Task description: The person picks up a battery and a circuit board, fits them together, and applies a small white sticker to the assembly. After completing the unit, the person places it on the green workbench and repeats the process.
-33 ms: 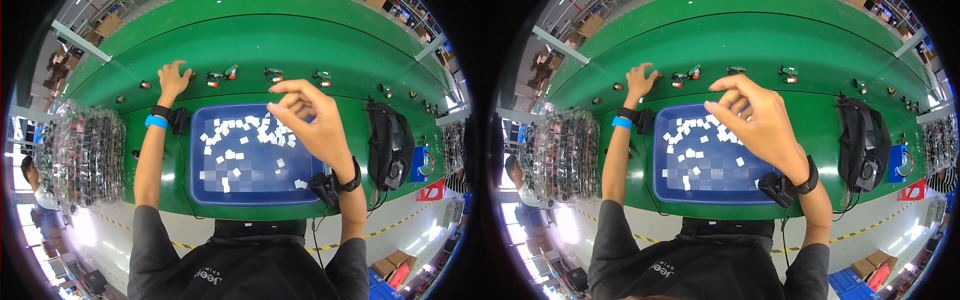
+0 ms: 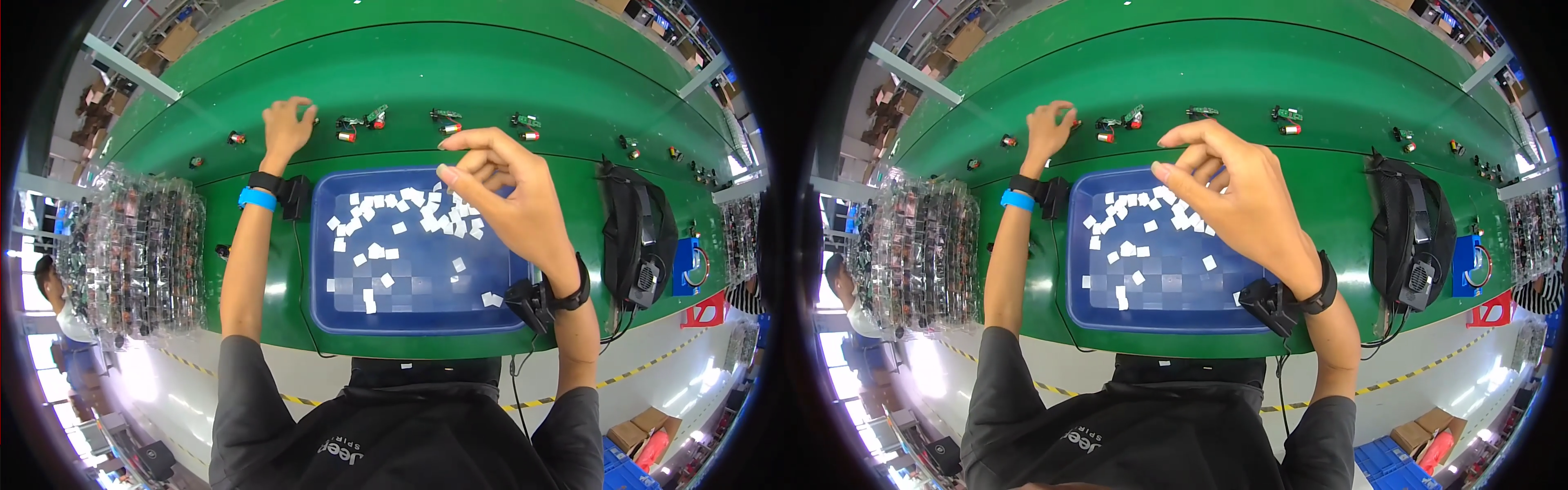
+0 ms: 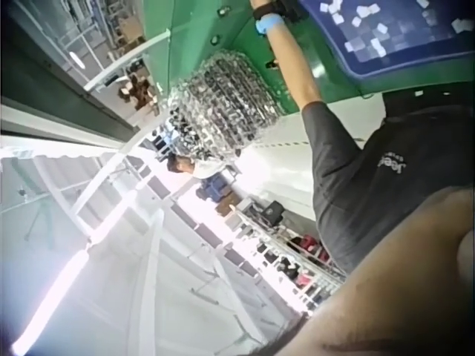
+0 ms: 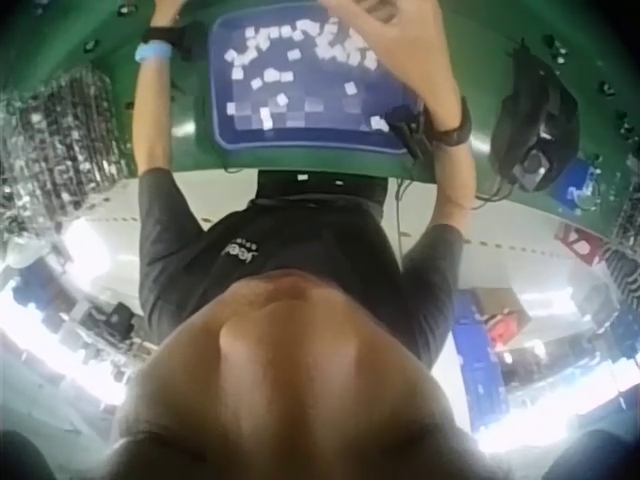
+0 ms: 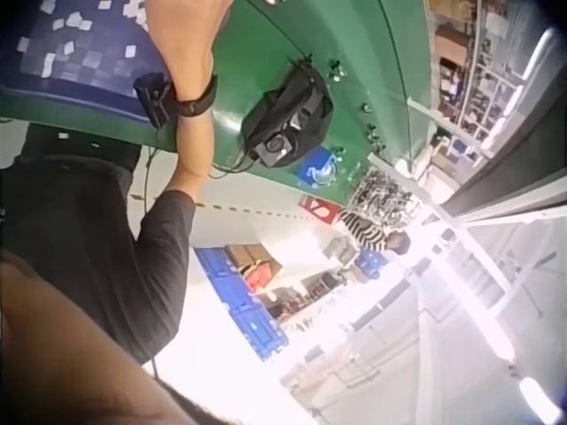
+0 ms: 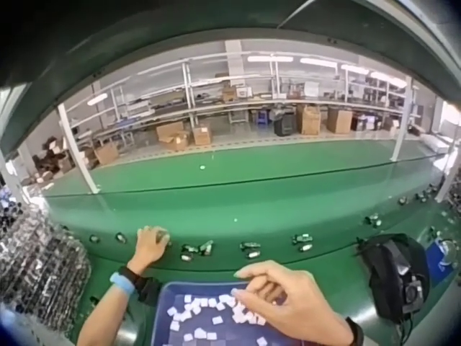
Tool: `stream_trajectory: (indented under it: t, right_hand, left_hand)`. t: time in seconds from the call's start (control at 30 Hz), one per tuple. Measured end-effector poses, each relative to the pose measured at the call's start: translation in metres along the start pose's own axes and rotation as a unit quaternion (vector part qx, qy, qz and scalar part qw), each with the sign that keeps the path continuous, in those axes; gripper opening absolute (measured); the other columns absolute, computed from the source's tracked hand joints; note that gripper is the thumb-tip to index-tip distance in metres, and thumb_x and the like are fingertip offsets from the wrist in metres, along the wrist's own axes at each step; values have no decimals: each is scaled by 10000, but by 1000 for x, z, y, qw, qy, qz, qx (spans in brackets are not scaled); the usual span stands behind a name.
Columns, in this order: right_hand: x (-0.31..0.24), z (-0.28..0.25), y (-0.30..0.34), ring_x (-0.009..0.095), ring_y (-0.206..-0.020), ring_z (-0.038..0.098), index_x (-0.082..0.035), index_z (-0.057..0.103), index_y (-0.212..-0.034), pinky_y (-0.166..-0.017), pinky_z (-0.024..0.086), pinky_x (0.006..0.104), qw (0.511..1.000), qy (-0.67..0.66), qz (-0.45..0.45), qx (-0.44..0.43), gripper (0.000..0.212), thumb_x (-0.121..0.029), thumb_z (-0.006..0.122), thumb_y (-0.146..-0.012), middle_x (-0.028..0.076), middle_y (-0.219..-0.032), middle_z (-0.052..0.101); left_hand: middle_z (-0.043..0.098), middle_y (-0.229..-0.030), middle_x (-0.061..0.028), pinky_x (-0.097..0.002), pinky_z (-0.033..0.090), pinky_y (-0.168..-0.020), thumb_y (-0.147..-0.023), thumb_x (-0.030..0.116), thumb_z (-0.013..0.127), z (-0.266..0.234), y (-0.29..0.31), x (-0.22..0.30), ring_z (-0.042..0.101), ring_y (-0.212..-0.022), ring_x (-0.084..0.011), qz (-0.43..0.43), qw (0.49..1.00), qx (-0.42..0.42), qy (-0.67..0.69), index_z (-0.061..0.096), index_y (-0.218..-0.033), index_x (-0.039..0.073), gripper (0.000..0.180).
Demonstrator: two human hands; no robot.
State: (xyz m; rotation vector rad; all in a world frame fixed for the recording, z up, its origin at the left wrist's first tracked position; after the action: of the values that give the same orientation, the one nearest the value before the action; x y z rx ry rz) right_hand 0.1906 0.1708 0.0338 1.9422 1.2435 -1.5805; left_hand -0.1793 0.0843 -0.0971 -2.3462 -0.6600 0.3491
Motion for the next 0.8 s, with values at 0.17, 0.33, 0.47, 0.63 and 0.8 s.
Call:
stream_trajectory:
  t: [0.17,0.33,0.47,0.63,0.8]
  right_hand:
    - [11,-1,1,43,-700,614,-7,663,-1093,-640,480,205,1000,-5,0,-20,201,-89,712,-916,5,-794,674]
    - [12,1,-7,59,-721,632,-15,678,-1053,-654,487,206,1000,8,4,-30,182,-112,728,-907,18,-817,690]
    - [17,7,-8,85,-727,643,-18,684,-1038,-648,501,218,999,51,12,-4,201,-125,752,-882,31,-818,691]
    - [15,7,-9,105,-723,643,-24,695,-1006,-626,512,239,978,174,-91,67,175,-115,757,-869,41,-813,684]
    - [10,7,-9,157,-691,637,-24,700,-920,-581,506,274,960,214,-172,53,147,-90,771,-809,46,-788,671]
  left_hand:
    - [705,-850,-98,-397,531,-780,-863,405,738,28,-8,42,665,-800,-250,-104,908,-348,211,690,-1073,60,406]
    - [677,-949,-60,-310,546,-802,-853,305,782,-15,-3,59,675,-844,-188,-139,874,-358,297,651,-1153,27,430]
    - [629,-1131,-73,-285,562,-844,-887,93,740,-90,-1,101,649,-933,-160,-138,791,-278,527,637,-1152,-3,301]
    - [590,-1198,-108,-317,562,-905,-912,30,687,-161,-5,161,613,-1038,-171,-38,727,-259,635,602,-1233,-13,335]
    - [597,-1204,-88,-322,547,-933,-885,15,707,-171,7,168,593,-1074,-166,-84,665,-287,685,626,-1243,14,367]
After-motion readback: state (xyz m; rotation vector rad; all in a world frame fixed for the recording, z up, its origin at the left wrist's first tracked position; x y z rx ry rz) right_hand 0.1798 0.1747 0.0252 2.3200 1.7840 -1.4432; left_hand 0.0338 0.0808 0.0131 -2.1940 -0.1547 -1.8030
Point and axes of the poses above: each hand's wrist, its own y-axis away from the middle knuckle, its own z-axis out of the palm, x = y × z, the point moved 6 cm from there along -y, towards the middle knuckle
